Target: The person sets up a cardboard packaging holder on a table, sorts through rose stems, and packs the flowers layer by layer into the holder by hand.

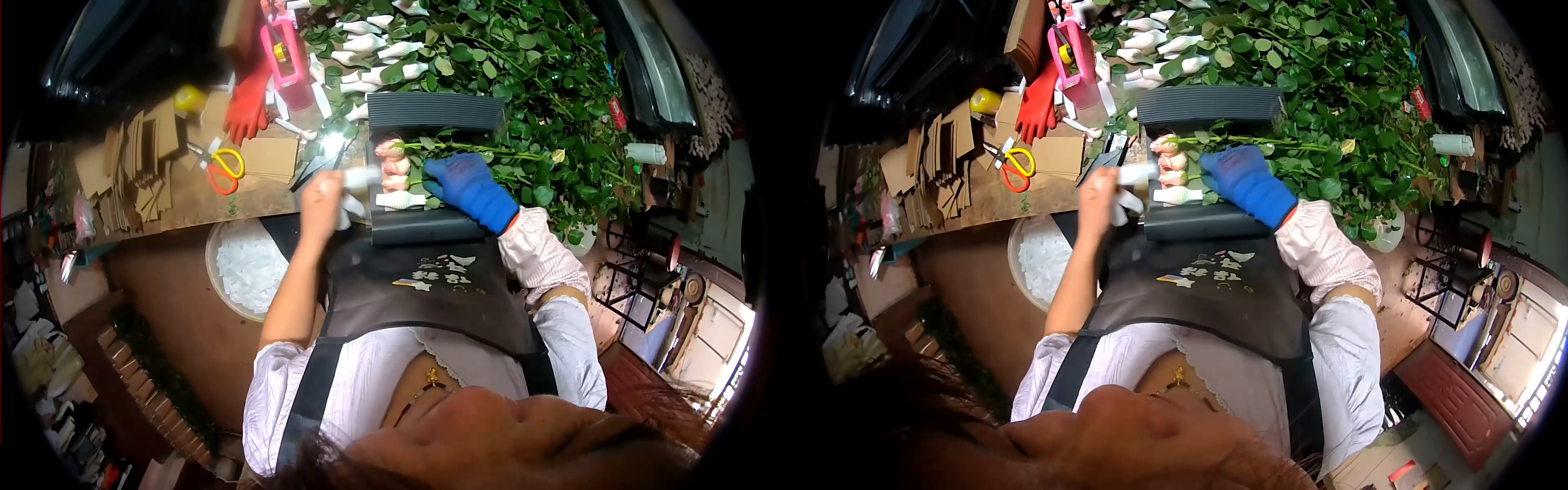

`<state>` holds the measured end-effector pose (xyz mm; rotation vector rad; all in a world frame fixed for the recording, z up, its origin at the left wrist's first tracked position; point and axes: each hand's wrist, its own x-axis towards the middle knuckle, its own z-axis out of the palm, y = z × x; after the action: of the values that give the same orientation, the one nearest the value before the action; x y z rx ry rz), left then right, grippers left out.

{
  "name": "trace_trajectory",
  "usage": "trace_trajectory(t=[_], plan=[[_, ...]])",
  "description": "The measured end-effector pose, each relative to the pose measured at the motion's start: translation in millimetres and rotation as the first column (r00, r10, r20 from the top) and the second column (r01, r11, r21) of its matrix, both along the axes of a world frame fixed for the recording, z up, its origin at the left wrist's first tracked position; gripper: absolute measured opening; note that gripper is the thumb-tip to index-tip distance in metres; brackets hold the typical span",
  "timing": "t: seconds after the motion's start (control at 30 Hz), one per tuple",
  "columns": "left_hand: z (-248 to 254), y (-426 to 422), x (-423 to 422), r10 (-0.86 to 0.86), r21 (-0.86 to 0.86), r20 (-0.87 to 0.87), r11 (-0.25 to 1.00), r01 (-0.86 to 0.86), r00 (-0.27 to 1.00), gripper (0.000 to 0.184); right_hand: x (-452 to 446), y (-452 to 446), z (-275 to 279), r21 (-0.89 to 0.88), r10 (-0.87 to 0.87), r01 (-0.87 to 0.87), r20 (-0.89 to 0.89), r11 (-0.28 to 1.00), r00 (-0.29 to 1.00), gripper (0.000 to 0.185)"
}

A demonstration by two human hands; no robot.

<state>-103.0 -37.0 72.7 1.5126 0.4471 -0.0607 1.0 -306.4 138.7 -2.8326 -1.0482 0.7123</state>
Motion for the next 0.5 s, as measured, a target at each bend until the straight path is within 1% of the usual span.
trace_trajectory(t=[0.03, 0.07, 0.1, 0.13, 0.17, 0.2, 0.23, 0.27, 0.3, 0.33, 0.4, 0.43, 0.5], plan=[[8, 7, 1, 0.026, 0.037, 0.108, 0.999, -0.030, 0.994, 0.022, 2, -6, 4, 0.043, 0.012, -0.011, -0.031, 0.999, 0.999, 0.030], [17, 14, 4, 0.051, 0.070, 0.219, 0.995, -0.068, 0.974, 0.019, 6, -16, 13, 0.184, -0.032, 0.054, -0.122, 0.981, 0.992, 0.031], [5, 25, -1, -0.092, 0.194, 0.216, 0.980, 0.050, 0.972, 0.020, 10, -25, 27, 0.313, -0.058, 0.126, -0.218, 0.941, 0.974, 0.033], [15, 23, -5, -0.161, 0.138, 0.078, 0.979, 0.149, 0.984, 0.023, 12, -30, 35, 0.427, -0.068, 0.205, -0.313, 0.881, 0.947, 0.035], [23, 19, -5, -0.247, 0.191, -0.038, 0.949, 0.250, 0.968, 0.022, 15, -31, 35, 0.498, -0.141, 0.351, -0.411, 0.793, 0.901, 0.041], [28, 14, -4, -0.325, 0.231, -0.159, 0.906, 0.355, 0.932, 0.023, 17, -29, 31, 0.501, -0.168, 0.278, -0.254, 0.820, 0.952, 0.040], [30, 3, 1, -0.354, 0.371, -0.060, 0.860, 0.350, 0.933, 0.029, 18, -27, 23, 0.490, -0.191, 0.209, -0.089, 0.846, 0.978, 0.039], [33, -6, 3, -0.376, 0.373, -0.110, 0.842, 0.389, 0.920, 0.039, 19, -26, 11, 0.466, -0.206, 0.146, 0.080, 0.873, 0.975, 0.038], [30, -13, 7, -0.421, 0.420, -0.022, 0.819, 0.390, 0.907, 0.041, 20, -29, -11, 0.326, -0.152, 0.082, 0.196, 0.942, 0.969, 0.039], [28, -18, 12, -0.464, 0.464, 0.063, 0.797, 0.386, 0.883, 0.043, 20, -25, -12, 0.216, -0.126, 0.076, 0.231, 0.973, 0.965, 0.040], [37, -19, 20, -0.585, 0.497, -0.063, 0.684, 0.534, 0.808, 0.041, 15, -23, 0, 0.189, -0.143, 0.102, 0.220, 0.977, 0.965, 0.043], [41, -18, 23, -0.636, 0.506, -0.130, 0.617, 0.602, 0.761, 0.041, 10, -20, 16, 0.241, -0.167, 0.115, 0.208, 0.964, 0.964, 0.042], [39, -15, 24, -0.647, 0.465, -0.135, 0.627, 0.625, 0.750, 0.037, 0, -16, 49, 0.343, -0.208, 0.135, 0.184, 0.929, 0.961, 0.041]])
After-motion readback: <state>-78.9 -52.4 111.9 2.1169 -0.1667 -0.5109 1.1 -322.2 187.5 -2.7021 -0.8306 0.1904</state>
